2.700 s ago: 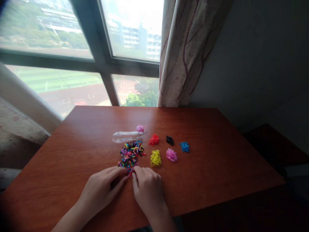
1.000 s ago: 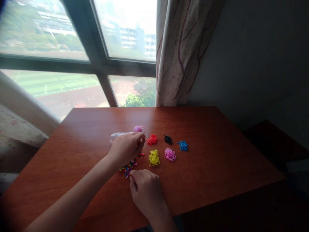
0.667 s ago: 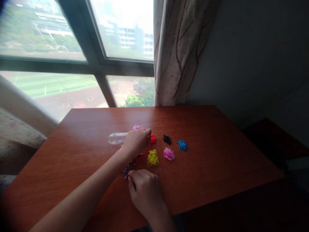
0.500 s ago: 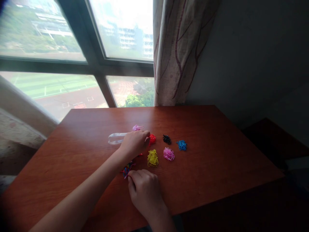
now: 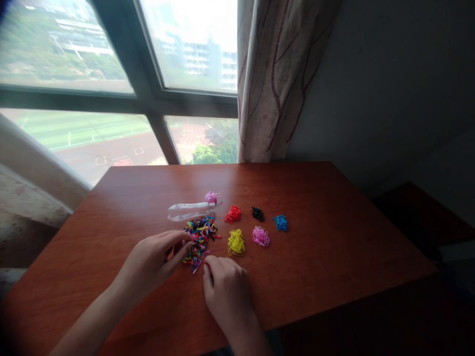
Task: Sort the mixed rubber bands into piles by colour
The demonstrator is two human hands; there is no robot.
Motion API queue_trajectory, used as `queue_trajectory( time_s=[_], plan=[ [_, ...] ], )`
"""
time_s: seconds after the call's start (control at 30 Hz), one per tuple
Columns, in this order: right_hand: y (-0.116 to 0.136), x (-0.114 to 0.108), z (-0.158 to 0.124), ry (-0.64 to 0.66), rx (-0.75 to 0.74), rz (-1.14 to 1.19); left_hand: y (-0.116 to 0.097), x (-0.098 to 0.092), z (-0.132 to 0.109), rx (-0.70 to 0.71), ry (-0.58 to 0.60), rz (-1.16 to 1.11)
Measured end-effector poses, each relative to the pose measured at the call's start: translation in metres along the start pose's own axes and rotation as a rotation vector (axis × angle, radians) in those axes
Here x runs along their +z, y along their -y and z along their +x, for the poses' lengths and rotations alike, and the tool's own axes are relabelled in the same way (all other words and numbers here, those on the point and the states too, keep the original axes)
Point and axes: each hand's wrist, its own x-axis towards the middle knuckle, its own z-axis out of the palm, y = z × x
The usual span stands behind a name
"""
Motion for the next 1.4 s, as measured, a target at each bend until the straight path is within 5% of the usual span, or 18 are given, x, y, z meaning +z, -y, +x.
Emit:
queue_trajectory(
  time_s=[0.33,0.73,1.0,1.13,1.4],
  plan=[
    [0.004,0.001,0.004,-0.002,0.082,-0.096,0.018,0.031,-0.045,-0.001,-0.095,-0.206],
    [0.007,0.009,0.012,-0.033,0.146,-0.204,0.02,0.04,-0.047,0.002,-0.069,-0.146],
    [0.005,0.001,-0.002,-0.114,0.098,-0.035,0.02,0.04,-0.047,0.009,-0.041,-0.095],
    [-0.011,-0.018,-0.01,-0.193,0.119,-0.01,0.02,0.041,-0.048,0.023,-0.054,-0.087],
    [-0.082,-0.07,-0.009,-0.356,0.291,-0.175,0.02,0.042,-0.049,0.028,-0.055,-0.079]
  ],
)
